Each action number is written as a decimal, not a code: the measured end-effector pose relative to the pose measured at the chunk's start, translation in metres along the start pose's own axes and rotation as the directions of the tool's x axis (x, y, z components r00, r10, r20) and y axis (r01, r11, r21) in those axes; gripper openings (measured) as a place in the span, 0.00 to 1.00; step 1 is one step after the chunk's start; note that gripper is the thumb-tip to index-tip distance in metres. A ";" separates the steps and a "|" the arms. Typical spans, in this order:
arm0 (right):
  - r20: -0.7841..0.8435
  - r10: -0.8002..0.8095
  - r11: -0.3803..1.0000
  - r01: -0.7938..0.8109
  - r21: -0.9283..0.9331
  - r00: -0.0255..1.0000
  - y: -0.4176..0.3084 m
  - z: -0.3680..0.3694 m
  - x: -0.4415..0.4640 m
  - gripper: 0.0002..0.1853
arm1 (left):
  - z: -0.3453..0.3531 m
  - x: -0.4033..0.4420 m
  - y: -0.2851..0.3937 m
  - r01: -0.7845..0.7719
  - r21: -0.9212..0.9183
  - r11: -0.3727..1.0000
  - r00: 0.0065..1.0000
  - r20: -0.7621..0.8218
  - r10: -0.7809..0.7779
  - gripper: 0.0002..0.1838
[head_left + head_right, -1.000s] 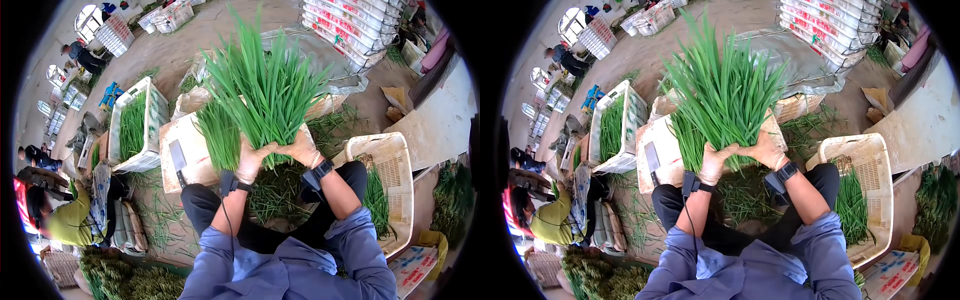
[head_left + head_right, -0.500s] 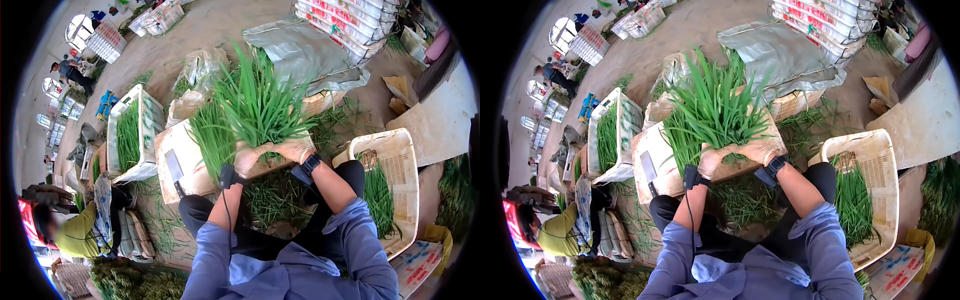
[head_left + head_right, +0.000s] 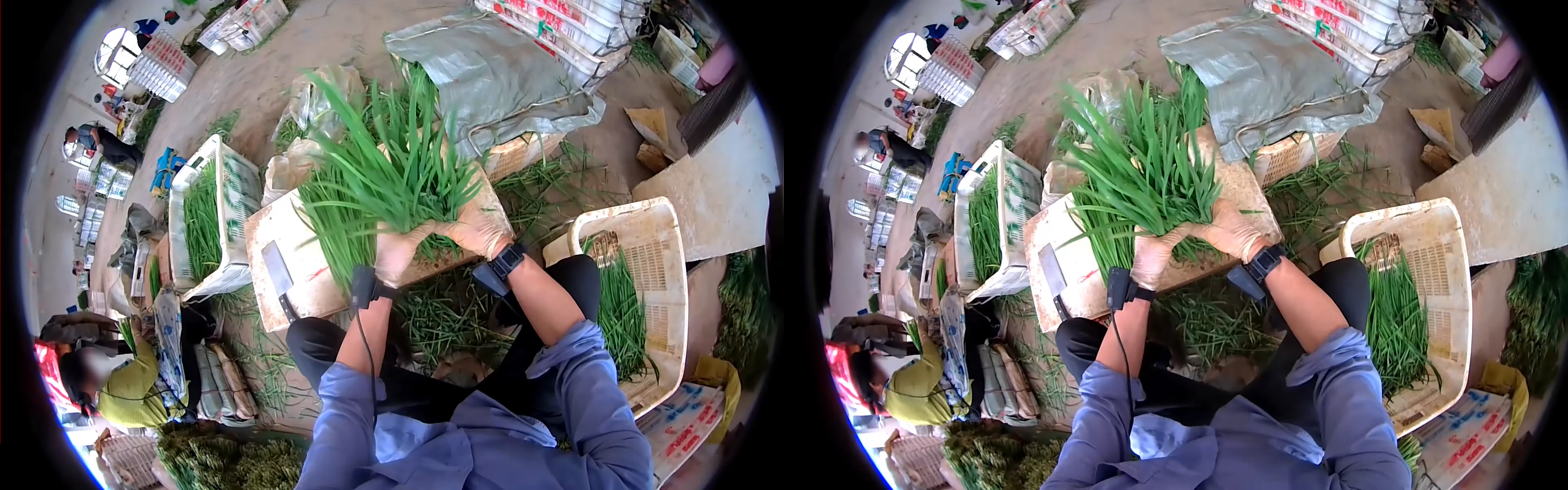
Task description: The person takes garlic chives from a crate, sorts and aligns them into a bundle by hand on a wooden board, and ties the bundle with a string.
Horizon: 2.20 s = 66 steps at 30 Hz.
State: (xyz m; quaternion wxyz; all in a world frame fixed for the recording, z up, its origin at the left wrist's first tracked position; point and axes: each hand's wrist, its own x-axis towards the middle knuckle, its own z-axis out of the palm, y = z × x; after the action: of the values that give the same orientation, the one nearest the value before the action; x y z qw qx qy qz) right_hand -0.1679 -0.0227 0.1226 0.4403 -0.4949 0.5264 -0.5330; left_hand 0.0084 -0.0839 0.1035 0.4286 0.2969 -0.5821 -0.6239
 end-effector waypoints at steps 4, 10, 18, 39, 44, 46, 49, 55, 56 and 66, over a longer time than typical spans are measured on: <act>0.017 -0.064 0.998 0.064 0.011 0.998 0.008 -0.001 -0.001 0.27 | 0.002 -0.004 0.005 -0.017 0.036 0.999 1.000 0.012 0.016 0.19; 0.140 -0.041 0.992 0.057 -0.110 0.989 -0.004 -0.007 0.000 0.32 | 0.004 -0.008 0.035 0.148 -0.126 0.981 0.989 0.010 -0.148 0.25; 0.183 0.174 0.948 -0.215 0.235 0.968 -0.015 0.034 -0.047 0.29 | -0.026 -0.073 0.024 0.460 -0.522 0.719 0.876 0.135 -0.462 0.34; 0.129 0.140 0.928 -0.084 -0.362 0.982 -0.046 0.077 -0.111 0.44 | -0.043 -0.191 0.038 0.428 -0.774 0.466 0.874 0.223 -0.433 0.31; 0.379 0.219 0.798 0.058 -0.599 0.899 -0.067 0.086 -0.147 0.51 | -0.056 -0.193 0.043 0.331 -0.818 0.471 0.916 0.159 -0.368 0.26; 0.391 0.247 0.690 0.122 -0.713 0.887 -0.082 0.106 -0.152 0.47 | -0.061 -0.196 0.046 0.304 -0.831 0.465 0.929 0.152 -0.337 0.25; 0.435 0.252 0.813 0.055 -0.579 0.864 -0.083 0.112 -0.141 0.34 | -0.074 -0.200 0.047 0.281 -0.825 0.490 0.940 0.133 -0.316 0.35; 0.432 0.410 0.825 -0.126 -0.550 0.803 -0.086 0.127 -0.118 0.27 | -0.094 -0.208 0.047 0.181 -0.847 0.500 0.966 0.057 -0.252 0.38; 0.428 0.410 0.767 -0.050 -0.640 0.805 -0.086 0.135 -0.116 0.27 | -0.093 -0.209 0.048 0.166 -0.858 0.487 0.975 0.068 -0.213 0.38; 0.392 0.154 0.660 0.200 -0.724 0.907 -0.103 0.153 -0.130 0.28 | -0.116 -0.216 0.079 0.007 -0.861 0.508 0.981 -0.093 -0.171 0.35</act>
State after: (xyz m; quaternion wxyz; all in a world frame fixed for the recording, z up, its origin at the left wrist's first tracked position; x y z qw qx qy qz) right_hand 0.0049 0.0932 0.2100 0.2922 -0.7411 0.5845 -0.1541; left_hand 0.2233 0.0550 0.1365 0.5333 0.1269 -0.1447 -0.8237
